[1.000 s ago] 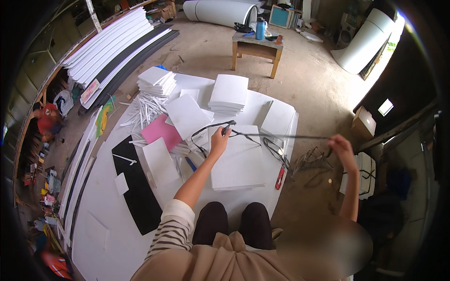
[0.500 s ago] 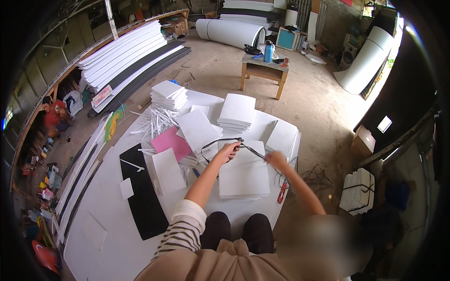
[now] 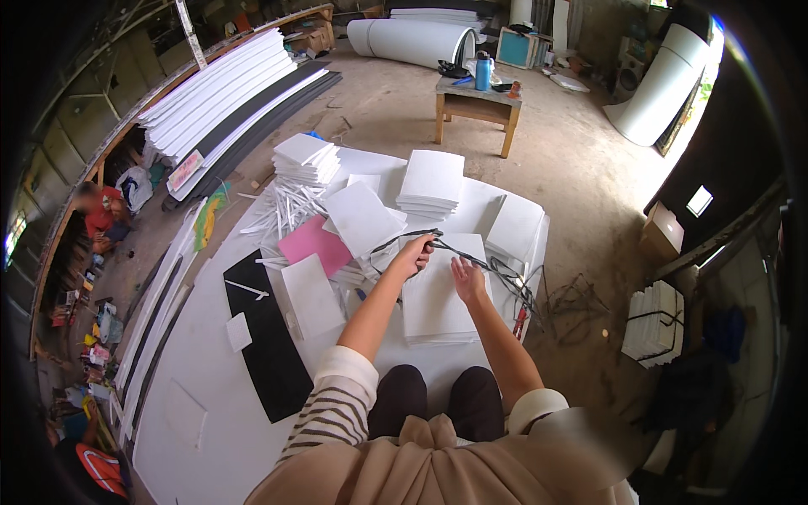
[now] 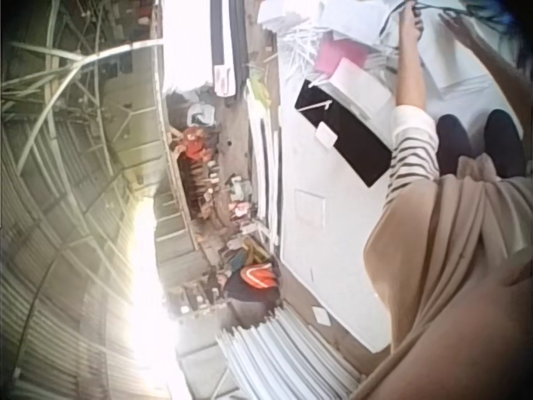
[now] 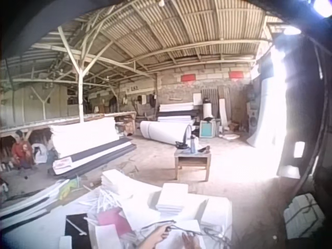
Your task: The person stacks white paper sheets on a table, aligns them, and secures the bundle with black straps. They tie the straps into a knot and trim the excess with scissors. The person then moves the finished bundle aside and begins stacking a new set of papers.
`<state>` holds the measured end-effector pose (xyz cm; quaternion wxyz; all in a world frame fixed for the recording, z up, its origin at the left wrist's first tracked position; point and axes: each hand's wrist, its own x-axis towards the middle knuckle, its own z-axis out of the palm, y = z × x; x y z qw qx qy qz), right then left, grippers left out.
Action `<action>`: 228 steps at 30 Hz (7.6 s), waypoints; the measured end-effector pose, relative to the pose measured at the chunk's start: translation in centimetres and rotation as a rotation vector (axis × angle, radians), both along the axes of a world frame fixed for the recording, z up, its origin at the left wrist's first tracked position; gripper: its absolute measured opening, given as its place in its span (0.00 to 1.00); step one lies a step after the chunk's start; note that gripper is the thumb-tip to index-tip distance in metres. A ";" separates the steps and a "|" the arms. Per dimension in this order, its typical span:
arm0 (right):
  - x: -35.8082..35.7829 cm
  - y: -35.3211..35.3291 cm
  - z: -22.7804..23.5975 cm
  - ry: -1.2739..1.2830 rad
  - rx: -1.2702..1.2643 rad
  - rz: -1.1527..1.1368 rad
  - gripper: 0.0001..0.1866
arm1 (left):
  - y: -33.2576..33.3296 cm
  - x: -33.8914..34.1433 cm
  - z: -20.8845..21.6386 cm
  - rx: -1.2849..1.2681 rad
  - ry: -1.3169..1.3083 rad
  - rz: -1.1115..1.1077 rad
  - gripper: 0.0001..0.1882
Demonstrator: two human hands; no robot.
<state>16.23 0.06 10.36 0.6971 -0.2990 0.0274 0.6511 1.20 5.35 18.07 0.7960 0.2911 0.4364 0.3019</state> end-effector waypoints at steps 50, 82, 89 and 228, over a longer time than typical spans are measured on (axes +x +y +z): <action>2.3 5.5 6.9 -1.440 0.107 0.705 0.27 | 0.6 0.4 3.6 1.217 1.017 -0.416 0.17; 5.6 5.4 11.2 -0.968 0.711 0.649 0.16 | 3.5 -1.8 3.4 1.276 0.886 -0.209 0.14; 12.1 1.0 13.9 -0.718 0.516 0.241 0.15 | 3.9 -6.4 5.3 1.447 1.333 -0.053 0.21; 1.8 -5.8 1.7 -1.882 0.951 0.527 0.06 | 8.9 5.4 -4.1 0.573 0.391 -0.016 0.15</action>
